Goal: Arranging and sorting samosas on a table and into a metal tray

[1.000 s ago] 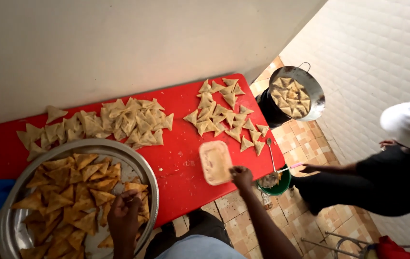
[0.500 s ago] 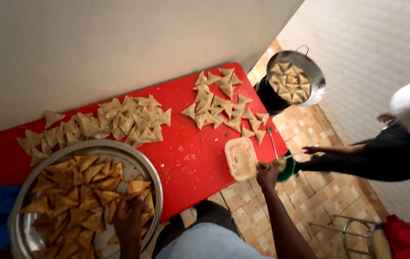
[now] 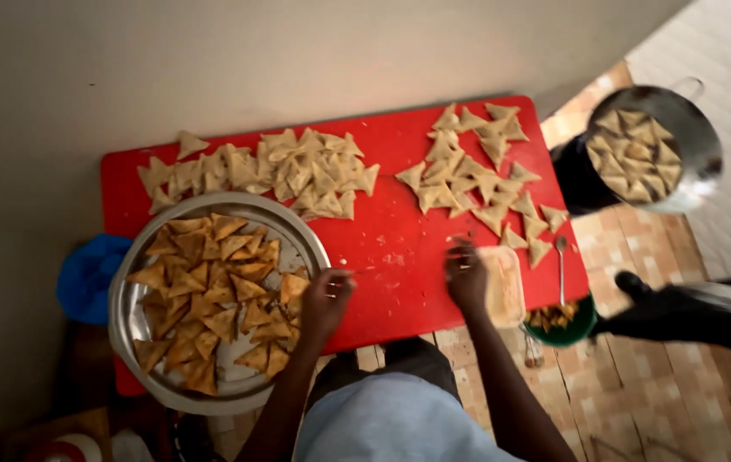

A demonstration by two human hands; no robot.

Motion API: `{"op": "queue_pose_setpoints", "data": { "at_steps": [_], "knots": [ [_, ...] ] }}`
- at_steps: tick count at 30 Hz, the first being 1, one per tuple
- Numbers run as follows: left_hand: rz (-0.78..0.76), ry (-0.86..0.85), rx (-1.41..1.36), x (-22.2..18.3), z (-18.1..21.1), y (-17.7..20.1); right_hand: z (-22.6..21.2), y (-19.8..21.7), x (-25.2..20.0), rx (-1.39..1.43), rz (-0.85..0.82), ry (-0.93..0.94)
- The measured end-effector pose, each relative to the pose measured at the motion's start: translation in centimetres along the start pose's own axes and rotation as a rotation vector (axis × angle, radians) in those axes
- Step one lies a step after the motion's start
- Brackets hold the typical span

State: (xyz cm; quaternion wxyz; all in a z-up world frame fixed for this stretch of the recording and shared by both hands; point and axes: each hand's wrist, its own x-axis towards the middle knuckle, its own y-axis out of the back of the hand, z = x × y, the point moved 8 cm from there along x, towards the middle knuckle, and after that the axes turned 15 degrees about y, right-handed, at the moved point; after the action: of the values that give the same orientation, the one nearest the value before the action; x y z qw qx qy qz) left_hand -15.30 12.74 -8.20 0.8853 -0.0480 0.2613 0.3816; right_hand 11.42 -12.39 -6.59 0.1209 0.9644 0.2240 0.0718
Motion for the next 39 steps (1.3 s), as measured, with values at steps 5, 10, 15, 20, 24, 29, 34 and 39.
{"op": "queue_pose_setpoints", "data": {
  "at_steps": [5, 10, 15, 20, 24, 29, 34, 39],
  "knots": [
    [-0.174, -0.016, 0.509, 0.7, -0.3, -6.5, 8.0, -11.1, 0.8, -0.395, -0.622, 0.073],
    [-0.208, -0.037, 0.679, 1.4, -1.6, -9.6, 5.9, -16.2, 2.4, -0.915, -0.827, 0.352],
    [0.054, -0.196, 0.724, 4.6, -3.7, -8.3, 5.6, -17.9, 6.4, -0.973, -0.569, 0.63],
    [0.291, -0.214, 0.857, 13.3, 1.9, -5.7, 6.8, -17.9, 7.3, -0.953, -0.54, 0.659],
    [0.564, -0.284, 0.745, 18.6, 6.4, -2.9, 7.1, -17.6, 6.8, -0.962, -0.453, 0.7],
    [0.57, -0.351, 0.712, 21.6, 9.2, -2.2, 8.3, -17.5, 6.4, -0.964, -0.435, 0.693],
    [0.462, -0.456, 0.686, 24.1, 9.5, -4.2, 7.8, -17.9, 7.0, -1.004, -0.385, 0.7],
    [0.555, -0.631, 0.734, 24.3, 9.5, -4.7, 7.3, -18.0, 6.6, -1.046, -0.433, 0.693]
  ]
}}
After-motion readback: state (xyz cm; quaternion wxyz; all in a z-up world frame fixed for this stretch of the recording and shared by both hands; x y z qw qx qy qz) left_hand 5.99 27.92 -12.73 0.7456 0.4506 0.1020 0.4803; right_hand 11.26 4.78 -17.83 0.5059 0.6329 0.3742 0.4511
